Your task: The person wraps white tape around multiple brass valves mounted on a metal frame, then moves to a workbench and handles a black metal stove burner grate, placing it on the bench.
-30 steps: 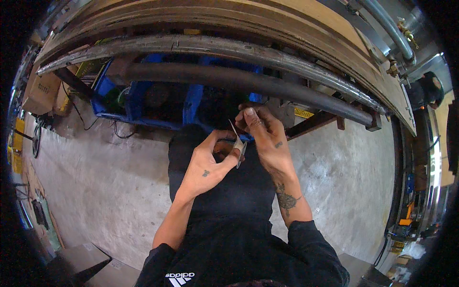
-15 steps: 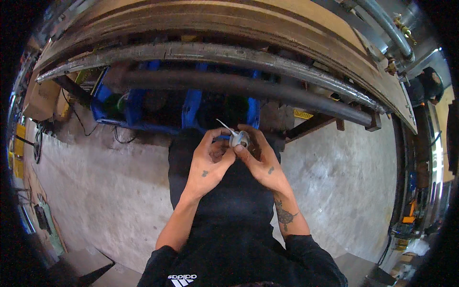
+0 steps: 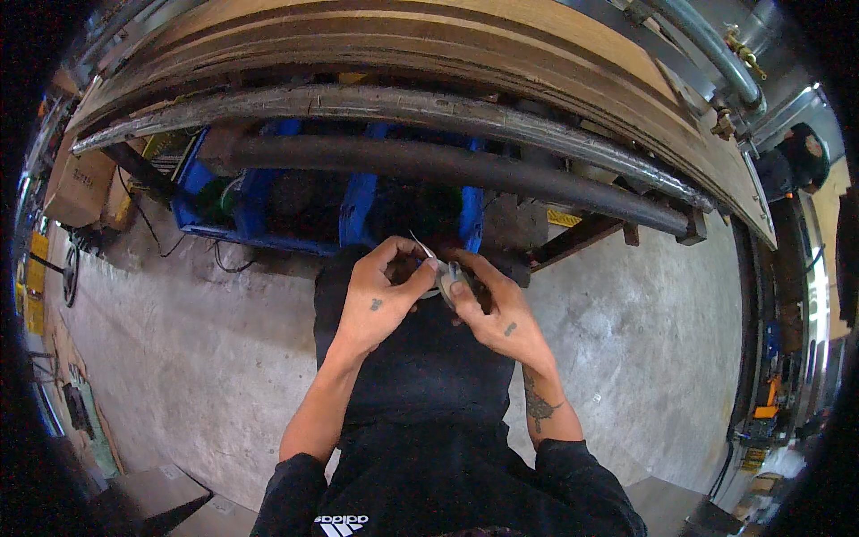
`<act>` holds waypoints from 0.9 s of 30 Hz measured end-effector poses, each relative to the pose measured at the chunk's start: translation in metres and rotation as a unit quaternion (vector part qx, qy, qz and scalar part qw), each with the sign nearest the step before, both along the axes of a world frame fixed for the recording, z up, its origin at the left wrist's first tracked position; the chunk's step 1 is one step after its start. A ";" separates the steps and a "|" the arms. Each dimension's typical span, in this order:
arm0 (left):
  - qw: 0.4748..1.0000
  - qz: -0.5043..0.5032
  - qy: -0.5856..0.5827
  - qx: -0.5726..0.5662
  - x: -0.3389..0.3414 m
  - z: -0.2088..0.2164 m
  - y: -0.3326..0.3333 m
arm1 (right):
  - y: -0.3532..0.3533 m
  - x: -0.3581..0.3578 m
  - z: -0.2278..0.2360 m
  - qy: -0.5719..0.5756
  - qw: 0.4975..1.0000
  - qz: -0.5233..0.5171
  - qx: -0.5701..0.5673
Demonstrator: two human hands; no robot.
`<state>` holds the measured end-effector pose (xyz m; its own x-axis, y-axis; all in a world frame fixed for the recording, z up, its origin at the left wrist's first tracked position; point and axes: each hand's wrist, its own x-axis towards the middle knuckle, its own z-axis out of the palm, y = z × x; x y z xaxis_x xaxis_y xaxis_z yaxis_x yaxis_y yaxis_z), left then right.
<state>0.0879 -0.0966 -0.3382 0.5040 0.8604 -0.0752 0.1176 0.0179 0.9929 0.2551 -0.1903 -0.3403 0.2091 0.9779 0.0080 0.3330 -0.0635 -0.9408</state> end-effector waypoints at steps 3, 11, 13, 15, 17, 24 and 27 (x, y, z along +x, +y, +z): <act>0.999 0.009 -0.039 -0.024 0.005 -0.001 -0.001 | -0.006 0.002 0.008 -0.022 1.000 0.002 -0.006; 0.994 -0.018 -0.096 -0.040 0.012 0.008 -0.002 | -0.011 0.005 0.022 -0.067 0.997 -0.017 0.033; 0.992 -0.013 -0.122 -0.035 0.017 0.009 -0.003 | -0.012 0.005 0.024 -0.089 0.994 -0.037 0.052; 0.990 -0.011 -0.136 -0.026 0.023 0.011 -0.005 | -0.014 0.007 0.027 -0.084 0.994 -0.056 0.048; 0.991 -0.013 -0.133 -0.014 0.026 0.012 -0.007 | -0.016 0.009 0.029 -0.047 0.996 -0.076 0.025; 0.996 0.013 -0.050 0.079 0.035 0.015 -0.016 | -0.018 0.015 0.032 -0.050 0.993 -0.103 0.019; 0.994 0.032 -0.054 0.090 0.040 0.015 -0.020 | -0.017 0.015 0.032 -0.058 0.992 -0.108 0.041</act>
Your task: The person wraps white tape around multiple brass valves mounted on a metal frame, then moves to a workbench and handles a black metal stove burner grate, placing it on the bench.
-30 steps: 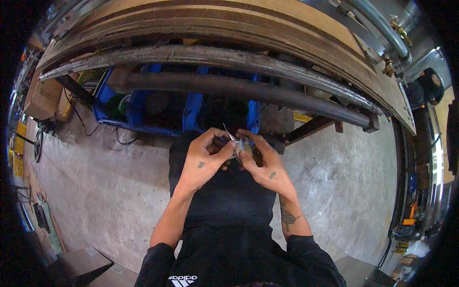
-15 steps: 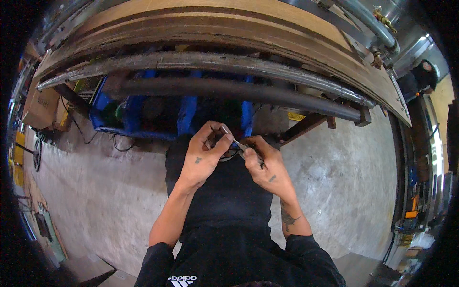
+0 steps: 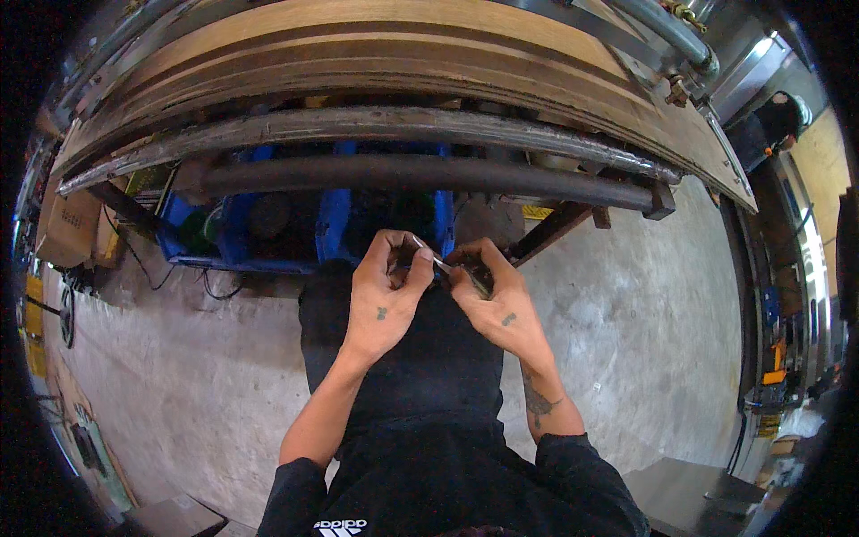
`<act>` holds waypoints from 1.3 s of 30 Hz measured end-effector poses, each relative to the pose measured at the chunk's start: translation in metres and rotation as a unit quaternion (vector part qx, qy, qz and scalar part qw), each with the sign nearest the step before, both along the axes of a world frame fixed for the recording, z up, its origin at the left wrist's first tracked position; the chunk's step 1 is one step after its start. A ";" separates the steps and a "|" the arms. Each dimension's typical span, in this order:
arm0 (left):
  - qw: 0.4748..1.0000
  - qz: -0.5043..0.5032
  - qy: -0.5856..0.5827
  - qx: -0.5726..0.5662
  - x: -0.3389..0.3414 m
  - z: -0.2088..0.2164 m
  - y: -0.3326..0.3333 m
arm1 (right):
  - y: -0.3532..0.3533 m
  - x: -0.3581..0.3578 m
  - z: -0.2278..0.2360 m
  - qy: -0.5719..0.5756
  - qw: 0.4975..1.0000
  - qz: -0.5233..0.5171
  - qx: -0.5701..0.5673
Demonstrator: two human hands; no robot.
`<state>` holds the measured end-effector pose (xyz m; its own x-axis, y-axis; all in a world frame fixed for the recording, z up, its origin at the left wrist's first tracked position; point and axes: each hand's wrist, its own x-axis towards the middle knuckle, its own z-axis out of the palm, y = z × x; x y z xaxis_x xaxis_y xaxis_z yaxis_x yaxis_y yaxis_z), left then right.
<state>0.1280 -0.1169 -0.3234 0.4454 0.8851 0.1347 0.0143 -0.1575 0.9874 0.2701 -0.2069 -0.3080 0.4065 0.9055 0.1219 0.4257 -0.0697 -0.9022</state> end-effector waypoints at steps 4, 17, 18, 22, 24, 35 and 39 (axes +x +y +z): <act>1.000 0.009 -0.007 0.009 0.002 0.000 -0.004 | 0.001 0.000 0.001 0.023 1.000 0.003 -0.018; 0.987 -0.085 -0.087 -0.103 -0.004 0.004 0.007 | 0.006 -0.002 0.001 0.055 0.998 -0.015 -0.022; 0.988 -0.086 -0.083 -0.095 -0.004 0.005 0.008 | 0.006 -0.002 0.002 0.058 0.998 -0.014 -0.018; 0.992 -0.082 -0.058 -0.073 -0.006 0.003 0.011 | 0.004 0.000 0.008 0.079 0.997 -0.007 -0.020; 0.992 -0.066 -0.065 -0.081 -0.007 0.001 0.013 | 0.004 0.002 0.010 0.090 0.996 -0.008 -0.021; 0.971 -0.068 -0.006 -0.227 -0.020 -0.021 -0.010 | 0.010 0.004 -0.009 0.062 0.998 0.002 -0.024; 0.970 -0.063 -0.074 -0.223 -0.020 -0.033 -0.017 | 0.011 0.002 -0.026 0.091 0.994 0.027 -0.059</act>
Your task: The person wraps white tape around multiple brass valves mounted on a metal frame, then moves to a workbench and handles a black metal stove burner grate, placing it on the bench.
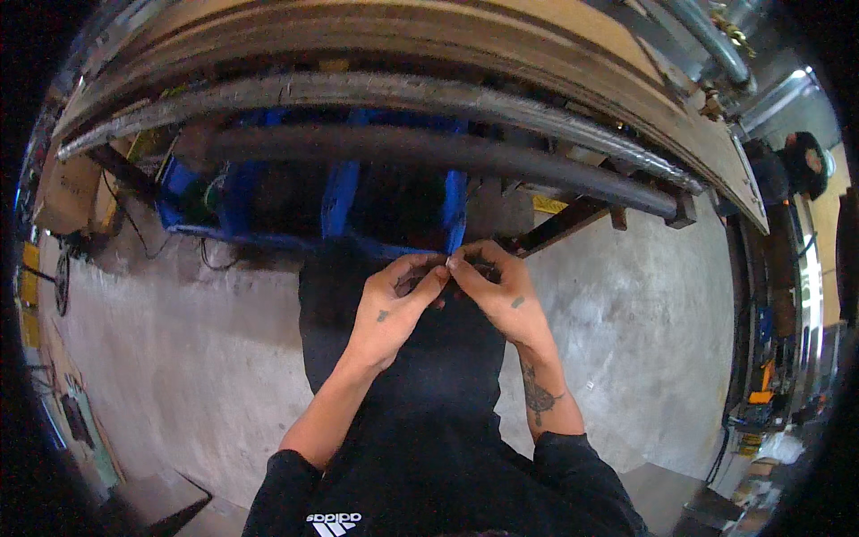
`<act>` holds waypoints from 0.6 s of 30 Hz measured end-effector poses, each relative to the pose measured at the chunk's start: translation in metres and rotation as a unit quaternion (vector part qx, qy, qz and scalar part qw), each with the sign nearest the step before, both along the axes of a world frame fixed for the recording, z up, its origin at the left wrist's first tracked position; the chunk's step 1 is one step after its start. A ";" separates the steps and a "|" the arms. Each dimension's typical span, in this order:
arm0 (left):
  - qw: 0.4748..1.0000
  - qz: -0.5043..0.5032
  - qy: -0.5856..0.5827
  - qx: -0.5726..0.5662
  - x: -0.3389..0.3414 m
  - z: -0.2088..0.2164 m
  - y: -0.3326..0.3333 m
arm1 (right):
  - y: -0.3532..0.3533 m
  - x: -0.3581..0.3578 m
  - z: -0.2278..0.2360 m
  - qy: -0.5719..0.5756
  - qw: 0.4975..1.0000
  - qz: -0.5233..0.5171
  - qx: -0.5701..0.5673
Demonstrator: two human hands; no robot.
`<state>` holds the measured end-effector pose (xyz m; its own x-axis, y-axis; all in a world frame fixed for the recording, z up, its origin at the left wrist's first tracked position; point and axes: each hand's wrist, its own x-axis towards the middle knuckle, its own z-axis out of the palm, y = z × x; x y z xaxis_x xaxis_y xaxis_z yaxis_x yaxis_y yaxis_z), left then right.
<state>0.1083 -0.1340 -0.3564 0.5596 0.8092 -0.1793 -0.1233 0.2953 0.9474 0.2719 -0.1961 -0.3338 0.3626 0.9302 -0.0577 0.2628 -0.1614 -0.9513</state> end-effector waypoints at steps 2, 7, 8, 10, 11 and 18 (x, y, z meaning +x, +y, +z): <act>0.999 0.008 -0.023 -0.025 -0.001 -0.004 -0.002 | -0.002 -0.002 -0.008 0.018 1.000 0.006 -0.007; 0.997 0.003 -0.023 -0.068 -0.004 -0.007 0.000 | -0.006 -0.001 -0.016 0.000 1.000 0.010 -0.008; 0.996 0.001 -0.024 -0.086 -0.004 -0.007 0.001 | -0.006 -0.001 -0.015 0.002 1.000 0.007 -0.012; 0.994 -0.003 -0.032 -0.105 -0.002 -0.007 0.003 | -0.006 0.000 -0.014 -0.010 1.000 0.001 -0.009; 0.993 -0.003 -0.038 -0.109 -0.001 -0.007 0.004 | -0.005 0.000 -0.013 -0.008 1.000 -0.001 -0.007; 0.992 0.008 -0.056 -0.112 0.011 -0.016 0.000 | -0.004 -0.004 -0.019 -0.012 0.999 -0.031 0.006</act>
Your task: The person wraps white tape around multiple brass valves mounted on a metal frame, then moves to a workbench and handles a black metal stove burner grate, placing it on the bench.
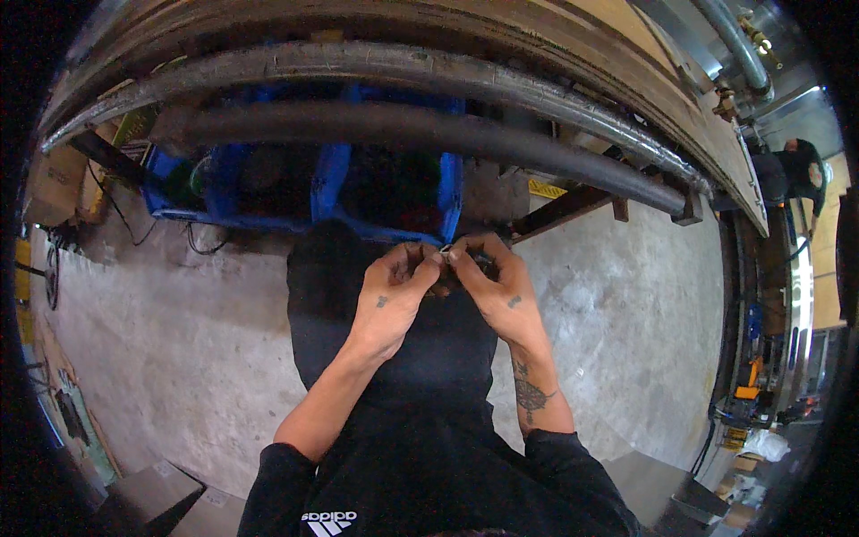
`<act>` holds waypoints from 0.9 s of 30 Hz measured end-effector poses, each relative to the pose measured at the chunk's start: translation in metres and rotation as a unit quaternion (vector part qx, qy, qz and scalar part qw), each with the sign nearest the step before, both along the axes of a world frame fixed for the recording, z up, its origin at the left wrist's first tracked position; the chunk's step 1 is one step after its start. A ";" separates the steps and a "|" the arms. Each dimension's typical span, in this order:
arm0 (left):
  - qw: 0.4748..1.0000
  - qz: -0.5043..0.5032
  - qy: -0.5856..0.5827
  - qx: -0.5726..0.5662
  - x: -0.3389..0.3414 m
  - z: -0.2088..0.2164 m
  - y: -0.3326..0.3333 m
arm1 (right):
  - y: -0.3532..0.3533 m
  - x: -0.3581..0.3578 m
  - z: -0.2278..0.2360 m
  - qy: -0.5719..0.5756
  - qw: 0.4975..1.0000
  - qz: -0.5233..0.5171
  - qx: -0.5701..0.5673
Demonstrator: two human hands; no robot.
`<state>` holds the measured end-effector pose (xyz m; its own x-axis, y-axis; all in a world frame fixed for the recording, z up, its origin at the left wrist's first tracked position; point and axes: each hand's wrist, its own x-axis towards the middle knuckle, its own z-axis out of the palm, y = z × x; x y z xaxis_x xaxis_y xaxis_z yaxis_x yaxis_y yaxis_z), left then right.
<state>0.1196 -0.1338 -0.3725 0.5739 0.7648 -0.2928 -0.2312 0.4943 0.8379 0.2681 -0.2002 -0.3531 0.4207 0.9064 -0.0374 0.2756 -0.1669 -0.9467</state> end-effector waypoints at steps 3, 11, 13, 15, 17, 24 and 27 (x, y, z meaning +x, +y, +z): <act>0.998 0.045 -0.007 0.048 0.004 -0.007 -0.005 | -0.001 0.000 -0.004 -0.013 1.000 -0.004 0.001; 0.991 0.115 -0.043 0.044 0.017 -0.018 -0.008 | -0.001 -0.001 -0.005 -0.037 0.999 -0.020 0.010; 0.986 0.130 -0.101 -0.005 0.017 -0.017 -0.006 | -0.002 0.001 -0.006 -0.043 0.999 -0.024 0.011; 0.978 0.140 -0.142 -0.063 0.012 -0.014 0.000 | -0.004 0.004 -0.007 -0.038 0.999 -0.029 -0.011; 0.981 0.120 -0.129 -0.081 0.007 -0.011 0.001 | -0.007 0.006 -0.008 -0.031 0.999 -0.032 -0.021; 0.997 0.042 -0.059 -0.018 0.014 -0.002 -0.004 | -0.008 0.007 -0.006 -0.034 0.999 -0.023 0.006; 0.993 0.064 -0.073 -0.062 0.010 -0.004 0.005 | -0.011 0.008 -0.001 -0.036 0.999 -0.026 -0.004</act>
